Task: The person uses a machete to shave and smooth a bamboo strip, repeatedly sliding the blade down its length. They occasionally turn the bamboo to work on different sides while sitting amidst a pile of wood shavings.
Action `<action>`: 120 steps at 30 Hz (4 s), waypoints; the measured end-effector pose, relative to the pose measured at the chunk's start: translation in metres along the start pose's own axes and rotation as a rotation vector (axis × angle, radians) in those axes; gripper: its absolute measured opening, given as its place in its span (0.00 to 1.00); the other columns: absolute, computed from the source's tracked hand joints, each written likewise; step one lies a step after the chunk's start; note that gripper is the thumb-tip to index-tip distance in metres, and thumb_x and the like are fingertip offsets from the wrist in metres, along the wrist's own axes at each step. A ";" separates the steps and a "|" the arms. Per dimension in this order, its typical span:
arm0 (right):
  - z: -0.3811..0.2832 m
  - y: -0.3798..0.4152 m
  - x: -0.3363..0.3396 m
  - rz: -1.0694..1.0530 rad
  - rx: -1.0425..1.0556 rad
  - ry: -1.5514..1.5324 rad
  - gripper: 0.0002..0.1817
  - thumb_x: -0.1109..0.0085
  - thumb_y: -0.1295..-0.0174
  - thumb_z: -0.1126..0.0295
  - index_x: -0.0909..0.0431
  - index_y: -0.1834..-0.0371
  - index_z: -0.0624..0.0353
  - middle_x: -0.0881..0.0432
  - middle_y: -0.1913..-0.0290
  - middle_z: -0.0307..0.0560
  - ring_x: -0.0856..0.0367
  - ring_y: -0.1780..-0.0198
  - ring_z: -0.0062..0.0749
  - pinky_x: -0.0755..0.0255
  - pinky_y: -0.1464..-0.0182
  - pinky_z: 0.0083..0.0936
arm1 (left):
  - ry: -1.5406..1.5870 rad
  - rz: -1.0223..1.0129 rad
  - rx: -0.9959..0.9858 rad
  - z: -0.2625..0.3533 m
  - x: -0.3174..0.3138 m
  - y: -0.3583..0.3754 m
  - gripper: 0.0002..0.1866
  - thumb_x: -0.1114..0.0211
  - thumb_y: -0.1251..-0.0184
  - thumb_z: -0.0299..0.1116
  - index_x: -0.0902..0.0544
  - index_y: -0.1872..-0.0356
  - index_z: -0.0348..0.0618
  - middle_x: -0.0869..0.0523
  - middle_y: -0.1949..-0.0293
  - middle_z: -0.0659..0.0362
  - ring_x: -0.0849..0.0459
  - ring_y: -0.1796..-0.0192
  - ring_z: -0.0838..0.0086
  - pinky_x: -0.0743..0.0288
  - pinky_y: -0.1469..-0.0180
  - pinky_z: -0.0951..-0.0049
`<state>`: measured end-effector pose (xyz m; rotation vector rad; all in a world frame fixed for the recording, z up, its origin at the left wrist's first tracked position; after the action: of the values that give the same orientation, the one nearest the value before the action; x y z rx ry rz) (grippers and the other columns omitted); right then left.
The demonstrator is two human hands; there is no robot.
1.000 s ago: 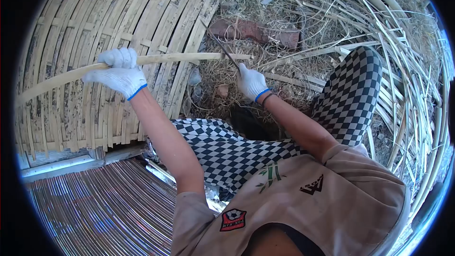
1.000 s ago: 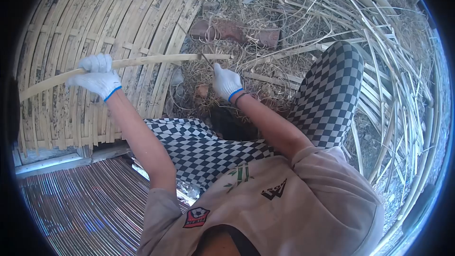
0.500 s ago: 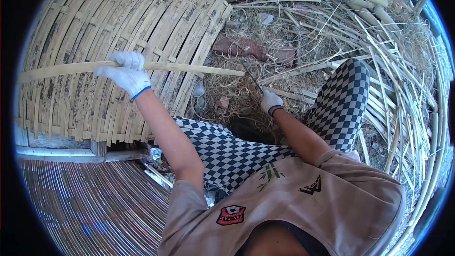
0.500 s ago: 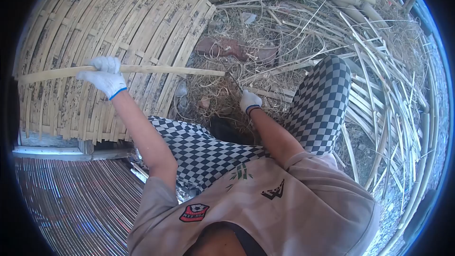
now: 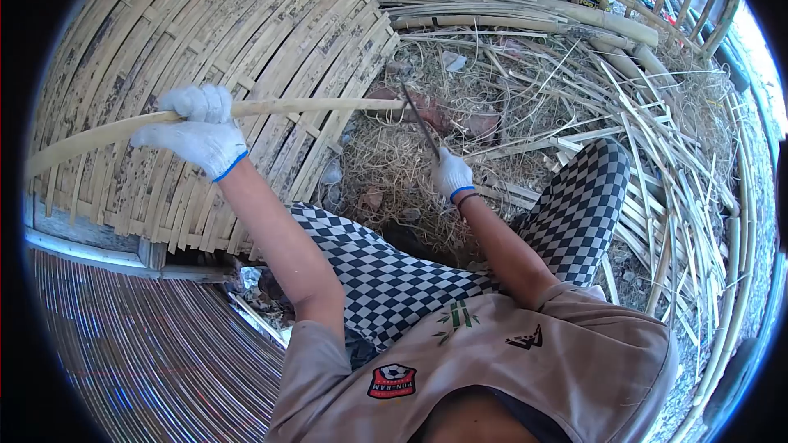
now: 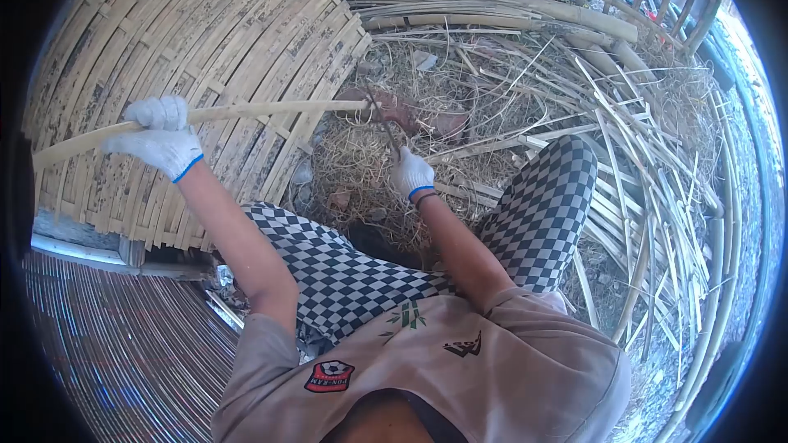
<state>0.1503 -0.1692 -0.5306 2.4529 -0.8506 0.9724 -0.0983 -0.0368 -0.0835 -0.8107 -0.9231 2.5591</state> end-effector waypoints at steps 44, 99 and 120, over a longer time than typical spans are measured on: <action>0.059 -0.034 -0.022 0.036 -0.102 0.134 0.14 0.46 0.27 0.57 0.25 0.47 0.53 0.12 0.58 0.63 0.12 0.54 0.63 0.21 0.53 0.57 | 0.135 -0.143 0.179 -0.110 0.007 0.005 0.48 0.72 0.45 0.92 0.38 0.89 0.53 0.47 0.91 0.68 0.50 0.89 0.77 0.58 0.85 0.73; 0.113 -0.029 -0.054 -0.140 -0.174 -0.321 0.28 0.38 0.34 0.45 0.16 0.65 0.66 0.17 0.75 0.50 0.14 0.72 0.41 0.22 0.68 0.37 | -1.357 -0.563 0.350 -0.098 0.018 0.029 0.20 0.36 0.29 0.36 0.16 0.39 0.39 0.08 0.63 0.50 0.10 0.60 0.60 0.19 0.51 0.63; -0.032 0.000 -0.018 -0.635 -0.306 -1.651 0.33 0.45 0.33 0.28 0.20 0.62 0.50 0.24 0.80 0.32 0.31 0.86 0.21 0.32 0.84 0.24 | -1.954 -1.086 0.108 -0.160 -0.024 0.146 0.13 0.40 0.30 0.35 0.08 0.55 0.62 0.11 0.59 0.51 0.10 0.53 0.55 0.17 0.50 0.53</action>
<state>0.1248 -0.1452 -0.5212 2.4974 -0.3687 -1.4741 0.0041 -0.0786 -0.2718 2.0073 -0.9518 1.5502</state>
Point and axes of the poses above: each hand's wrist, its own y-axis away from the middle knuckle, its own x-axis out of the back of the hand, z = x × y, the point moved 7 cm from there along -y, towards the middle knuckle
